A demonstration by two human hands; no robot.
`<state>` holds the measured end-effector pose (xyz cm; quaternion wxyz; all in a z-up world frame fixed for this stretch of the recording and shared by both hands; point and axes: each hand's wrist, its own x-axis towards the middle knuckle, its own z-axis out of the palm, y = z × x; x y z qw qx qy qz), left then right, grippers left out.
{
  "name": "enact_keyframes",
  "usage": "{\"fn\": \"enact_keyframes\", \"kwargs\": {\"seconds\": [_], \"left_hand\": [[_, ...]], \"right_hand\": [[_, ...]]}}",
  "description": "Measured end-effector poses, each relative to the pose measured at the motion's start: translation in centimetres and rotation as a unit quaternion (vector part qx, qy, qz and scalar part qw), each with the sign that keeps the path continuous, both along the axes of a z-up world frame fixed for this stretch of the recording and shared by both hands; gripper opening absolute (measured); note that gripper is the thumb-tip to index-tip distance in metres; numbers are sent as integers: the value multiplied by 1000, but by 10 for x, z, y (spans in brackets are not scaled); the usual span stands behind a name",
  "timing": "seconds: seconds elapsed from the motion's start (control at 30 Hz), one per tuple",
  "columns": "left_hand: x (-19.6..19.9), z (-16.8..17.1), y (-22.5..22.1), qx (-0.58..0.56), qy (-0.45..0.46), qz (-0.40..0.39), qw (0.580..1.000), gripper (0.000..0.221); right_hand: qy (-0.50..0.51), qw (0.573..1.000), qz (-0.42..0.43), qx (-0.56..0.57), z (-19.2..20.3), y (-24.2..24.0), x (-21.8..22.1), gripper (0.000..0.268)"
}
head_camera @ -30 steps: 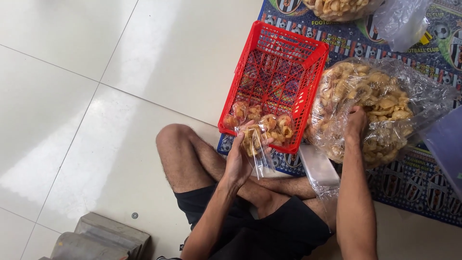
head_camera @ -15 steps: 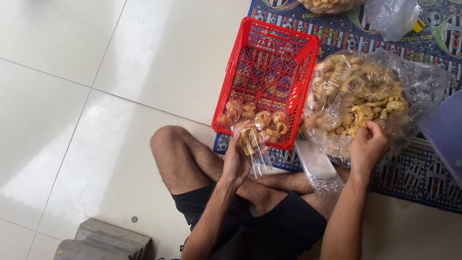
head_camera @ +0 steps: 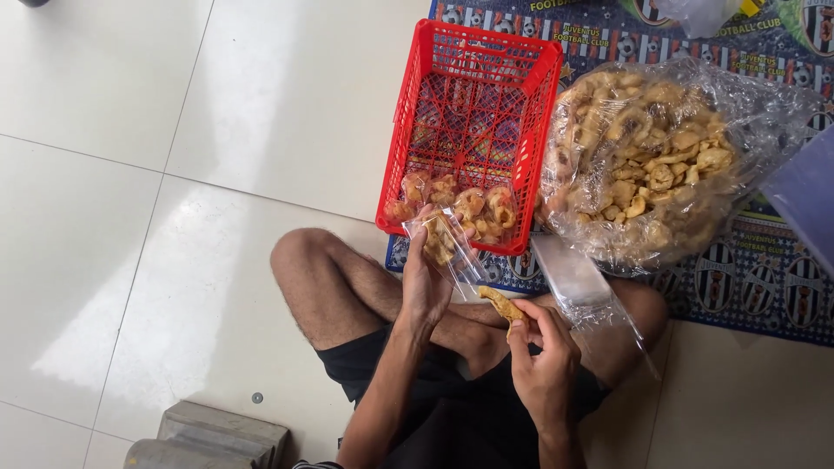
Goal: Manually packaging individual fried snacks into small clear plastic bags while sitting on the floor.
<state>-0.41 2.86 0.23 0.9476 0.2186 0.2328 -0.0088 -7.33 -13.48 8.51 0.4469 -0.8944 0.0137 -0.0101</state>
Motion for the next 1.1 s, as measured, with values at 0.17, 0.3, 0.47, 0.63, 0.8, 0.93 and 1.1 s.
{"fn": "enact_keyframes", "kwargs": {"seconds": [0.17, 0.3, 0.47, 0.63, 0.8, 0.93, 1.1], "left_hand": [[-1, 1, -1, 6, 10, -2, 1000, 64], [-6, -6, -10, -4, 4, 8, 1000, 57], [-10, 9, -21, 18, -10, -19, 1000, 52], [-10, 14, -27, -4, -32, -31, 999, 48], [-8, 26, -27, 41, -2, -42, 998, 47], [-12, 17, -31, -4, -76, -26, 997, 47], [-14, 21, -35, 58, -89, -58, 993, 44]], "right_hand": [[-10, 1000, -6, -19, 4, 4, -1, 27], [-78, 994, -15, -73, -1, 16, 2, 24], [-110, 991, -38, -70, -15, 28, 2, 27], [-116, 992, -44, -34, -19, 31, 1, 26], [-112, 991, -60, 47, -29, 25, -3, 29], [-60, 980, -114, 153, -42, 18, -4, 21], [-16, 957, -127, 262, -57, 12, -4, 24]]}}
